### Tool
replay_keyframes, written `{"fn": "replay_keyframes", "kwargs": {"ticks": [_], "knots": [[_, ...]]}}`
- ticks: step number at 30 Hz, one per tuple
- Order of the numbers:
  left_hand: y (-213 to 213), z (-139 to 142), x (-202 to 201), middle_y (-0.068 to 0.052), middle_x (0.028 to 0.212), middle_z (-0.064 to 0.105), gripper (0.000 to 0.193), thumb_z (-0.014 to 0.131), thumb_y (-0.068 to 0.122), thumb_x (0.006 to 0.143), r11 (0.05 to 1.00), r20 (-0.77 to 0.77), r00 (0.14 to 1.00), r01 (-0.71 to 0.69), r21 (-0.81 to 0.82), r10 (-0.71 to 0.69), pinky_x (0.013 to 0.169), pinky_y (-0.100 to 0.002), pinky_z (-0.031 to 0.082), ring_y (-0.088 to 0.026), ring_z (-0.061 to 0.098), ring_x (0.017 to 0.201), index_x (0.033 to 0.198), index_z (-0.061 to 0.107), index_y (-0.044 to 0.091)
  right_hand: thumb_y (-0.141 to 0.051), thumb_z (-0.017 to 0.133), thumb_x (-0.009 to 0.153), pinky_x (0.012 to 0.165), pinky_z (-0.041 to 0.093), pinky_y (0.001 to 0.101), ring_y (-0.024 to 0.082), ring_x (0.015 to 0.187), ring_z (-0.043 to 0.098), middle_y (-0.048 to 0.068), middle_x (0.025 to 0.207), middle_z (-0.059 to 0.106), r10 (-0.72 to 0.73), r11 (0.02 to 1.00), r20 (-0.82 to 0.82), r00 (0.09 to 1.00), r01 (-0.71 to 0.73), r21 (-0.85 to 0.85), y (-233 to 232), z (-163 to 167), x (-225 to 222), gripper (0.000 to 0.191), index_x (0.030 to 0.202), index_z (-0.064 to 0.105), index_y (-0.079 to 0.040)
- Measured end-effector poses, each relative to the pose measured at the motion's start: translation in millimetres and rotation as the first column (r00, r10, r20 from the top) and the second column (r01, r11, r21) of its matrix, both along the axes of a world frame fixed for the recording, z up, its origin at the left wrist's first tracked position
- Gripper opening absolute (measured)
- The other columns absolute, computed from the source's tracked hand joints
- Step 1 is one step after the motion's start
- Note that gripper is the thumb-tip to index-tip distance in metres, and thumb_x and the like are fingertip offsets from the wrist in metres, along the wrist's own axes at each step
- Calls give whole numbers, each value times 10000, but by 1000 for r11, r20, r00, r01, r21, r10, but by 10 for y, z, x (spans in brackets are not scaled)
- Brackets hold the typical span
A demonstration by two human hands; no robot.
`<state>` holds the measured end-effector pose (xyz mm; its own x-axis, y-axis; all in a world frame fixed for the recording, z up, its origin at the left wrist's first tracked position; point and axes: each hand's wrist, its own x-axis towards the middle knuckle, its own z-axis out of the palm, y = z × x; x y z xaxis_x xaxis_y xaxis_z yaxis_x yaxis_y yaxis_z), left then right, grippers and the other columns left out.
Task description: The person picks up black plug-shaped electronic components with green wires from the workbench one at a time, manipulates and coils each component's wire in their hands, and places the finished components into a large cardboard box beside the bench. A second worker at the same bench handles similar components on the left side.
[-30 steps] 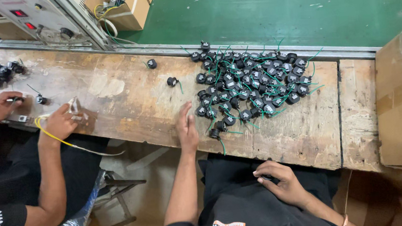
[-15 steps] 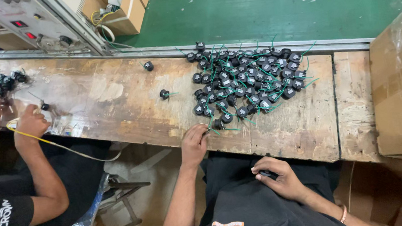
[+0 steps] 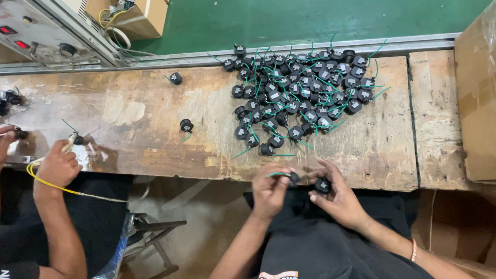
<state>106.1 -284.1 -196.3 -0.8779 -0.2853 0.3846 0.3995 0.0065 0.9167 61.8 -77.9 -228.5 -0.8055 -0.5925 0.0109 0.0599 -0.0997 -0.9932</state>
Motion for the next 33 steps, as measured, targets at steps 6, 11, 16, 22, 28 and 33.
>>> {"fn": "replay_keyframes", "kwargs": {"ticks": [6, 11, 16, 22, 28, 33], "knots": [[436, 196, -224, -113, 1025, 706, 248, 725, -30, 757, 830, -146, 988, -123, -544, 50, 822, -366, 560, -306, 684, 931, 991, 677, 37, 10, 672, 915, 929, 517, 275, 112, 1128, 566, 63, 1243, 582, 91, 992, 11, 996, -92, 82, 113, -245, -27, 540, 1418, 479, -30], [273, 76, -235, -88, 1119, 730, 248, 791, -2, 871, 846, -105, 981, 82, -527, -161, 875, -355, 595, -276, 733, 1020, 1095, 709, 66, -36, 776, 869, 799, 520, 283, 101, 907, 588, 19, 987, 661, 58, 989, 106, 993, -71, 127, 251, -311, -111, 379, 1228, 662, 4], [268, -69, -200, -85, 1070, 740, 224, 843, 44, 805, 894, 20, 988, 147, -424, -153, 886, -353, 585, -255, 735, 1019, 949, 674, 68, -64, 827, 771, 801, 544, 296, 130, 890, 669, 42, 965, 724, -49, 953, -162, 986, 94, 287, 205, -204, -199, 335, 1081, 712, -10], [390, -93, -148, -71, 840, 693, 303, 879, 85, 780, 973, 181, 983, 52, -224, -11, 761, -299, 539, -184, 673, 815, 784, 581, 31, -84, 858, 685, 848, 547, 340, 260, 954, 710, 107, 1015, 716, 50, 962, -492, 869, 91, 258, 210, 30, -196, 407, 1052, 699, -12], [-454, -175, -86, -43, 934, 646, 213, 767, 215, 983, 862, 106, 861, -504, 58, 497, 766, -260, 503, -110, 588, 832, 928, 644, 50, -35, 807, 762, 915, 525, 346, 245, 1024, 688, 90, 1050, 686, 19, 986, -436, 900, 57, 160, 237, 126, -153, 299, 1005, 634, -42], [-890, -275, -78, -6, 793, 673, 375, 820, 178, 849, 710, 360, 623, -511, -484, 694, 646, -258, 512, -88, 615, 686, 1137, 667, -7, 16, 702, 806, 865, 537, 296, 162, 938, 666, 59, 1034, 670, 117, 988, -174, 978, -97, 121, 165, 69, -12, 422, 1211, 601, -46]]}}
